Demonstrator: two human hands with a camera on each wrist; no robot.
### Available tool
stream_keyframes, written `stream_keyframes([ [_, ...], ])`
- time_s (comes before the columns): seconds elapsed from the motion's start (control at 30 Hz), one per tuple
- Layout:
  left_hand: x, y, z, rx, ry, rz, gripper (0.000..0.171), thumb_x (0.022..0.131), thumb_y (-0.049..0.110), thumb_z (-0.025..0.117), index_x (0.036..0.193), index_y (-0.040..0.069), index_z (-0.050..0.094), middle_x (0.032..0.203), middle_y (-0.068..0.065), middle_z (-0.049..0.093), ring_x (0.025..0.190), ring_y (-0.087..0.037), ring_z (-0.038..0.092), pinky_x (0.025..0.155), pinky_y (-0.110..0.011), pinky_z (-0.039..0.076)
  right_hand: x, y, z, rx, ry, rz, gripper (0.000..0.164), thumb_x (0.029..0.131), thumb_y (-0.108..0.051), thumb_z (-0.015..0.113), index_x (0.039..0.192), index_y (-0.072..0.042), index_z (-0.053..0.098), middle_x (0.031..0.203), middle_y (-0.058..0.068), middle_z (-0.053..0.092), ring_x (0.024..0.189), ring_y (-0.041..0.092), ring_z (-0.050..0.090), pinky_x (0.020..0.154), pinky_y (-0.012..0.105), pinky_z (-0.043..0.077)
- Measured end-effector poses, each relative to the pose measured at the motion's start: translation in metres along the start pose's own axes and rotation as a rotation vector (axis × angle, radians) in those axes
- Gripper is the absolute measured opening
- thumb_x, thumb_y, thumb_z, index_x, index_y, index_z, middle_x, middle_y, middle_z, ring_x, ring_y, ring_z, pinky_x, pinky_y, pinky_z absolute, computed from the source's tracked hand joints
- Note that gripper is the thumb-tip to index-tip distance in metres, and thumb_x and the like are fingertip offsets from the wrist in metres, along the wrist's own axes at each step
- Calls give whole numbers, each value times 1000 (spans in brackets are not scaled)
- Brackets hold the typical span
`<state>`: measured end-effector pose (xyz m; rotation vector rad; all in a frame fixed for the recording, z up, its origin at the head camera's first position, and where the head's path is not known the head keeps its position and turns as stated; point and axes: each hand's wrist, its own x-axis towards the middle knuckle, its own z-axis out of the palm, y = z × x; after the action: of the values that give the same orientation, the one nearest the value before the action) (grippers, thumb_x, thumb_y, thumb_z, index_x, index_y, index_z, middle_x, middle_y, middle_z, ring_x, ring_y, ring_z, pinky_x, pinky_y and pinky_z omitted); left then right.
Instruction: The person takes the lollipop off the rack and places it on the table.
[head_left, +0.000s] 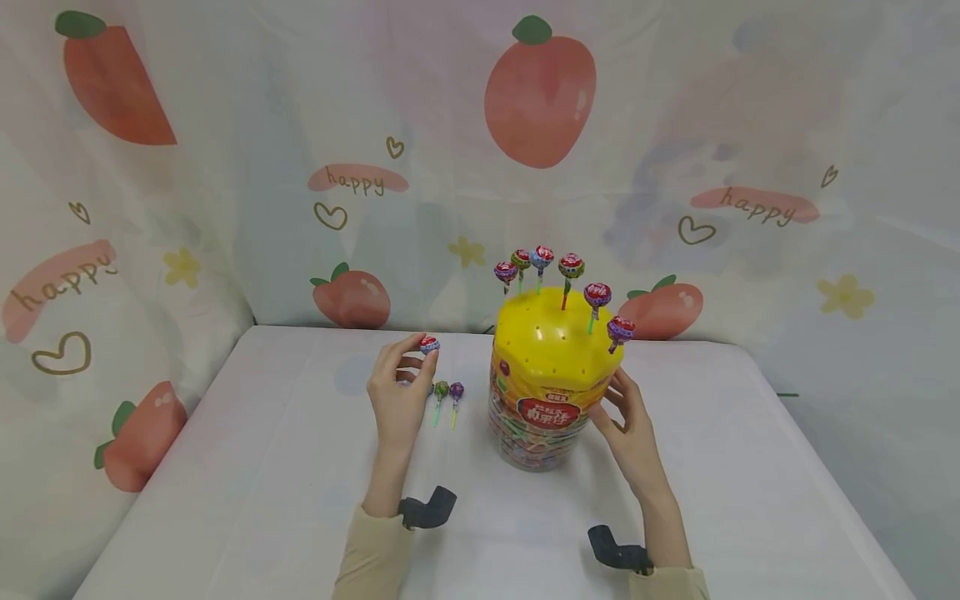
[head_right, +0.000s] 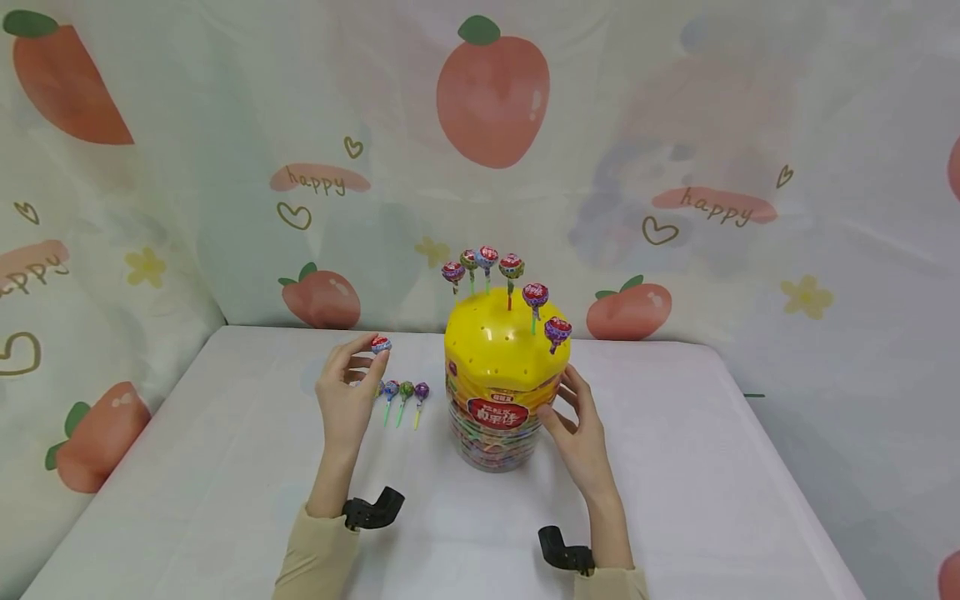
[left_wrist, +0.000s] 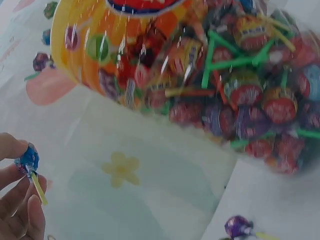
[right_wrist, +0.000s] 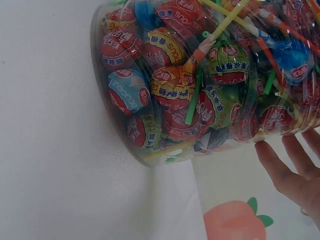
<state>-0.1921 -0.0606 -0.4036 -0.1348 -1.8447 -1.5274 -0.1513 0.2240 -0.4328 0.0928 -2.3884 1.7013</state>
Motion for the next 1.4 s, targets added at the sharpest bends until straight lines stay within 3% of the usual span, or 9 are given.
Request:
stream_keyframes([
  [0.2,4,-23,-12,53,-4,-80,27,83,13,75,109,7,72,97,-13,68,74,-13,62,62,-13,44,0,0,0,3,5,5,69,96,-17,57,153,-17,19,153,14,28,140,37,30,107,67,29],
  [0.5,12,-53,-26,234,-49,-132,28,81,12,76,108,4,72,96,-13,71,70,-22,63,62,-12,44,2,0,-1,-4,4,-9,68,96,-17,57,153,-17,20,153,14,29,140,37,30,106,67,30],
  [0.97,14,-107,-44,454,-118,-415,30,85,22,70,111,8,71,100,-13,68,84,-27,66,70,-31,46,-1,0,0,6,-5,2,69,96,-16,57,153,-18,19,152,14,29,140,36,30,106,67,29],
  [1.4,10,-137,-46,530,-160,-440,30,85,24,70,108,4,72,97,-16,68,90,-30,65,75,-40,47,0,1,0,-2,-2,-12,68,96,-15,57,153,-16,19,153,14,28,140,37,29,106,69,28],
])
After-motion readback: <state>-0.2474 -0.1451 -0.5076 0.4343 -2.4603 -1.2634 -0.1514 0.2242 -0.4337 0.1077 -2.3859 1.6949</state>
